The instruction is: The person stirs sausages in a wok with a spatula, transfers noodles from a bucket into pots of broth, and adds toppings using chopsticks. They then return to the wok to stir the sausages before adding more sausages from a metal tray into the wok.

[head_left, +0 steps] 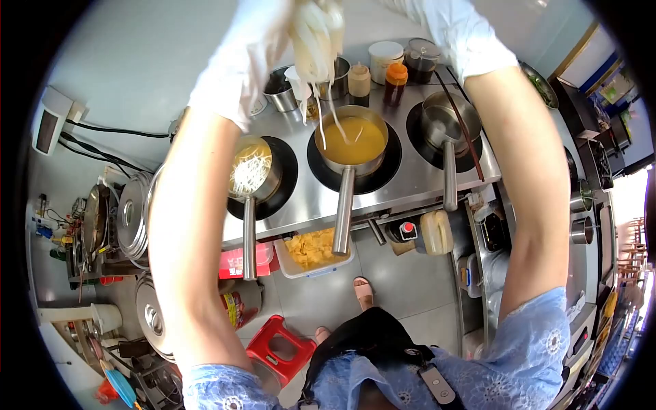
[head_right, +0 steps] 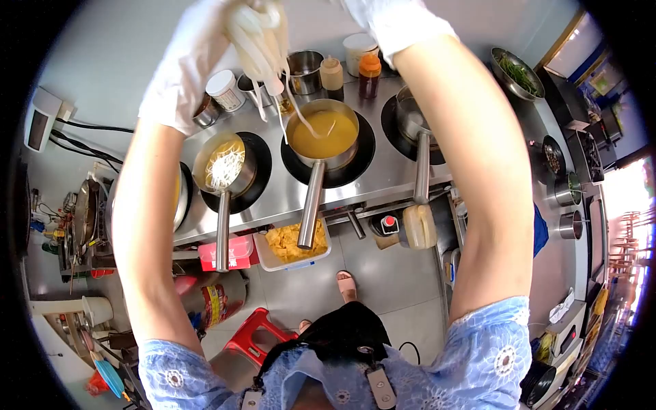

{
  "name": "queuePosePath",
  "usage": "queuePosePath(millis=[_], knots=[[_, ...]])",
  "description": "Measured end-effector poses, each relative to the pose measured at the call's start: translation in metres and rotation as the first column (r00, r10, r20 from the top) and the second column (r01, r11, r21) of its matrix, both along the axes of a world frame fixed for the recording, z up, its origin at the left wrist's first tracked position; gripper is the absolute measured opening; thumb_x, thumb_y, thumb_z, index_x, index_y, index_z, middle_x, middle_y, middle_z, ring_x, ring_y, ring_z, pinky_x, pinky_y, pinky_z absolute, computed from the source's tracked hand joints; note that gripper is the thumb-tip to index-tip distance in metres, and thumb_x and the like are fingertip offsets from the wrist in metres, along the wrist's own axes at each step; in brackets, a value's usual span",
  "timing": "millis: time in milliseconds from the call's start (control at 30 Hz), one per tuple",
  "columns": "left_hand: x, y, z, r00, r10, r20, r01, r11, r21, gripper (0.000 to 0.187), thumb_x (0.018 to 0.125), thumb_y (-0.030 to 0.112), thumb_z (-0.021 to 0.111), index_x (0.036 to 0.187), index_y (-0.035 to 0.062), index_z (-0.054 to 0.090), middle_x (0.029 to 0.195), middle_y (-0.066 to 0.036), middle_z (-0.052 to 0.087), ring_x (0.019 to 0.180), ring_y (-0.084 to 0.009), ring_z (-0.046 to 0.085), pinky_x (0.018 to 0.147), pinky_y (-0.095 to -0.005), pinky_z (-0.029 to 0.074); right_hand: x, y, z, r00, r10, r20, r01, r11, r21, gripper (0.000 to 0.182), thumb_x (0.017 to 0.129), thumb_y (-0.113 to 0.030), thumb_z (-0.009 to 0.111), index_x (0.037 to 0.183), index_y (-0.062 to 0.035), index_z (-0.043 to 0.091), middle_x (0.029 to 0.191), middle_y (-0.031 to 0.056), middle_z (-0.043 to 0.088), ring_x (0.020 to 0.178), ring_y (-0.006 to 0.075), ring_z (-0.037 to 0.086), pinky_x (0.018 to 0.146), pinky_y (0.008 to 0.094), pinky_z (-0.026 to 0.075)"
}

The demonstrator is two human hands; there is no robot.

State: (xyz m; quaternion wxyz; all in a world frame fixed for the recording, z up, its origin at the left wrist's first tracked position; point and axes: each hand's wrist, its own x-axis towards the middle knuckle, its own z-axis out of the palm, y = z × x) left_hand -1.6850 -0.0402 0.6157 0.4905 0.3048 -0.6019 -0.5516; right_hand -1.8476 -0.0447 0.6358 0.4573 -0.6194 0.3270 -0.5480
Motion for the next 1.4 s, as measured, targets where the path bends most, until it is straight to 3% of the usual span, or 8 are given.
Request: queuePosePath(millis=[300, 367, 500, 567, 633, 900, 1067, 1400], knots=[[-0.029, -0.072, -0.207, 0.998, -0.040, -0.052, 0.050, 0.976, 0.213, 0.035, 0.078, 0.001, 0.064, 0.112, -0.0022, 0.057, 0.103, -0.012, 0.063, 0.091, -0.0215, 0.062, 0.080, -0.0309, 0.051, -0.014, -0.042, -0.211, 0.928, -0.239, -0.286, 0.331, 0.881, 0.338, 0.019, 0.081, -0.015, 0.058, 0.089, -0.0003, 0.067, 0.086, 0.0117, 0.069, 0.072, 0.0192, 0.066, 0.066, 0.0281, 0.055], [-0.034, -0.085, -0.263, 0.990, -0.057, -0.125, 0.090, 0.957, 0.274, 0.036, 0.076, -0.001, 0.065, 0.111, -0.0025, 0.057, 0.105, -0.012, 0.064, 0.092, -0.0210, 0.063, 0.080, -0.0308, 0.051, -0.044, -0.093, -0.314, 0.754, -0.246, -0.609, 0.249, 0.965, -0.082, 0.018, 0.075, -0.014, 0.062, 0.085, -0.0002, 0.067, 0.081, 0.0150, 0.068, 0.071, 0.0260, 0.066, 0.065, 0.0320, 0.053], [-0.030, -0.090, -0.334, 0.987, -0.100, 0.124, 0.028, 0.877, 0.480, 0.041, 0.073, -0.012, 0.061, 0.114, -0.0035, 0.057, 0.109, -0.012, 0.064, 0.098, -0.0238, 0.062, 0.088, -0.0331, 0.049, -0.022, -0.065, -0.349, 0.881, -0.335, -0.336, 0.468, 0.727, 0.502, 0.021, 0.077, -0.015, 0.057, 0.086, -0.0018, 0.070, 0.092, 0.0187, 0.067, 0.083, 0.0329, 0.066, 0.070, 0.0377, 0.052], [-0.018, -0.092, -0.351, 0.951, -0.208, 0.228, 0.064, 0.855, 0.515, 0.042, 0.073, -0.011, 0.061, 0.114, -0.0059, 0.057, 0.106, -0.013, 0.065, 0.095, -0.0238, 0.063, 0.086, -0.0328, 0.049, -0.036, -0.057, -0.353, -0.191, -0.283, -0.940, -0.100, 0.958, -0.268, 0.011, 0.085, -0.007, 0.057, 0.089, 0.0021, 0.063, 0.077, 0.0081, 0.062, 0.070, 0.0191, 0.063, 0.061, 0.0326, 0.053], [-0.009, -0.067, -0.315, 0.887, -0.172, 0.428, -0.027, 0.907, 0.420, 0.041, 0.073, -0.010, 0.061, 0.114, -0.0072, 0.057, 0.104, -0.014, 0.065, 0.093, -0.0230, 0.063, 0.085, -0.0320, 0.049, -0.038, -0.057, -0.386, 0.437, -0.177, -0.882, 0.494, 0.867, 0.071, 0.016, 0.084, -0.008, 0.053, 0.091, 0.0001, 0.065, 0.078, 0.0124, 0.063, 0.076, 0.0237, 0.064, 0.069, 0.0322, 0.051], [0.121, 0.155, -0.257, 0.871, 0.310, 0.381, -0.199, 0.932, -0.303, 0.030, 0.082, 0.006, 0.058, 0.111, -0.0020, 0.060, 0.100, -0.015, 0.067, 0.094, -0.0262, 0.063, 0.086, -0.0337, 0.048, 0.040, 0.089, -0.260, 0.928, -0.357, -0.103, 0.371, 0.882, 0.289, 0.019, 0.088, -0.019, 0.061, 0.095, -0.0028, 0.067, 0.085, 0.0030, 0.066, 0.075, 0.0081, 0.058, 0.069, 0.0231, 0.047], [0.276, 0.382, -0.328, 0.684, 0.338, 0.646, -0.324, 0.935, -0.146, 0.011, 0.079, 0.014, 0.065, 0.089, 0.0077, 0.064, 0.091, -0.009, 0.061, 0.090, -0.0291, 0.059, 0.083, -0.0366, 0.046, 0.165, 0.246, -0.236, 0.968, -0.075, -0.240, 0.143, 0.949, 0.282, 0.017, 0.091, -0.015, 0.056, 0.087, 0.0002, 0.062, 0.082, 0.0054, 0.061, 0.073, 0.0121, 0.056, 0.069, 0.0255, 0.046], [0.661, 0.733, -0.448, -0.200, 0.423, 0.884, -0.961, -0.260, -0.093, 0.019, 0.079, 0.021, 0.063, 0.082, 0.0018, 0.066, 0.075, -0.017, 0.065, 0.072, -0.0300, 0.064, 0.066, -0.0394, 0.049, 0.427, 0.481, -0.375, 0.759, 0.651, -0.010, -0.283, 0.344, 0.895, 0.016, 0.093, -0.010, 0.052, 0.097, 0.0019, 0.062, 0.089, 0.0112, 0.065, 0.078, 0.0186, 0.064, 0.073, 0.0305, 0.054]])
